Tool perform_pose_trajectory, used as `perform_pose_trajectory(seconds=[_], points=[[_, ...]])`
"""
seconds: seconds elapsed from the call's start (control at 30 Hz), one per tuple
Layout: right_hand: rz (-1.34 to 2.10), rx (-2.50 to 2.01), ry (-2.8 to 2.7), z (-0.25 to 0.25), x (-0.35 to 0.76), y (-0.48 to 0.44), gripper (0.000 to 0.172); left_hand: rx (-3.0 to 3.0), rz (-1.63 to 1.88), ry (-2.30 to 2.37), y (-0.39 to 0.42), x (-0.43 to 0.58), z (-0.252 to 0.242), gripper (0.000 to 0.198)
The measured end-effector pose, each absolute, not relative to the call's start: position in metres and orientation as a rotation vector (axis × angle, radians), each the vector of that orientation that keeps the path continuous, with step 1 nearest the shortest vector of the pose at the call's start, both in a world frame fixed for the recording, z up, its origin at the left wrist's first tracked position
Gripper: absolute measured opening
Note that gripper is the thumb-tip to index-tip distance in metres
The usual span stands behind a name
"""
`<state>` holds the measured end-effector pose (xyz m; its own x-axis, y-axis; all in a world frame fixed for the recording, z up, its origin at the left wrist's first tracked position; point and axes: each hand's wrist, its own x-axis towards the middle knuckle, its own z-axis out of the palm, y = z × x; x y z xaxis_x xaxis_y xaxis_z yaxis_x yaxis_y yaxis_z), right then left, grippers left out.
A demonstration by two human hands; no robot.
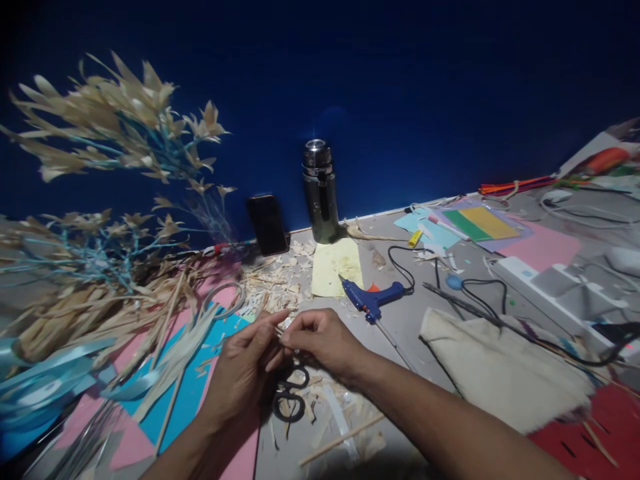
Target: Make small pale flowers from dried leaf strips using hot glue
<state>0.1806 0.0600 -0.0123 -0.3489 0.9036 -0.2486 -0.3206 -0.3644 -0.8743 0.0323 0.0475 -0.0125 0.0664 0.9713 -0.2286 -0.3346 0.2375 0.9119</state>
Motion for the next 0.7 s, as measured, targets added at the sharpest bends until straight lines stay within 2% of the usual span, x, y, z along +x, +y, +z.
perform_pose_trajectory(seconds=[0.17,0.37,0.43,0.5,0.6,0.7], points=[[1.796,-1.008,-0.944,-0.0137,0.1803,0.0602,0.019,0.568,1.193,0.962,0.0537,0.0319,-0.0147,0.027],[1.776,-1.02,-0.982,-0.0164,0.1789,0.0582,0.017,0.455,1.158,0.928,0.0571,0.0306,-0.0166,0.037],[1.767,-1.022,-0.972,-0.0168,0.1789,0.0584,0.016,0.455,1.172,0.928,0.0559,0.0312,-0.0145,0.034],[1.711,-1.052,-0.979,-0.0156,0.1794,0.059,0.014,0.479,1.182,0.939,0.0538,0.0321,-0.0118,0.032],[1.605,-1.082,-1.039,-0.0119,0.1803,0.0597,0.013,0.598,1.159,0.99,0.0511,0.0327,-0.0105,0.04],[1.551,-1.076,-1.11,-0.0094,0.1806,0.0589,0.017,0.73,1.147,1.046,0.0511,0.032,-0.0138,0.026]])
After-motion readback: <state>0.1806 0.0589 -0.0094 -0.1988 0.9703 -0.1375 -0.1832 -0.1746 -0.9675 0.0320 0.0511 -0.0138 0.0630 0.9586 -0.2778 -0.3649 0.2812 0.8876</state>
